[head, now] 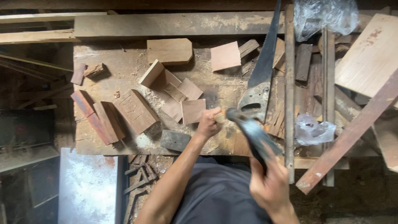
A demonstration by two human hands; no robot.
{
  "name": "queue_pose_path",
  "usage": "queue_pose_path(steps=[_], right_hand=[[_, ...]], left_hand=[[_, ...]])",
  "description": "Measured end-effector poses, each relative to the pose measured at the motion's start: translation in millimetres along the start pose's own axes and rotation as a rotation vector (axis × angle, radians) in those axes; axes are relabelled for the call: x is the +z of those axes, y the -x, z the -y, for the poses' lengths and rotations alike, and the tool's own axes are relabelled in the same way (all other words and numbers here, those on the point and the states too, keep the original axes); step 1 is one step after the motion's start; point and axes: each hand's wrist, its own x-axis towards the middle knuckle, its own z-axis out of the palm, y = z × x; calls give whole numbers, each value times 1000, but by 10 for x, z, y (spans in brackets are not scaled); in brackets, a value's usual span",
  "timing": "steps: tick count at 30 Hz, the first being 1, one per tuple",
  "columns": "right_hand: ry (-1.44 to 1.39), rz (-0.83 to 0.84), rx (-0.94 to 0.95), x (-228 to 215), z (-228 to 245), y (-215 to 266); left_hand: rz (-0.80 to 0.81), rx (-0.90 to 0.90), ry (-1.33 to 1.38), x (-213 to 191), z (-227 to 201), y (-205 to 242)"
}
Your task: The person assembles small wooden pieces into a box-like structure on a cluttered workbench. They use a hammer to tap pieces together, repeatedly pick up and place small blocks, and adjust the alignment of the components.
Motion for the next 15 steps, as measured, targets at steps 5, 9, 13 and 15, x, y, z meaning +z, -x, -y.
queue_pose_path(steps=[5, 9, 13, 15], right_hand=[[249, 47, -130, 174, -195, -80], [106, 56, 44, 175, -463, -258], [-197, 54, 162, 246, -671, -457], [-301, 107, 200, 422, -811, -638]], left_hand=[[57, -146, 75, 47, 105, -3], [-85, -4, 47, -6, 300, 108], [-173, -192, -87, -166, 507, 57], [-222, -242, -95, -319, 544, 8]])
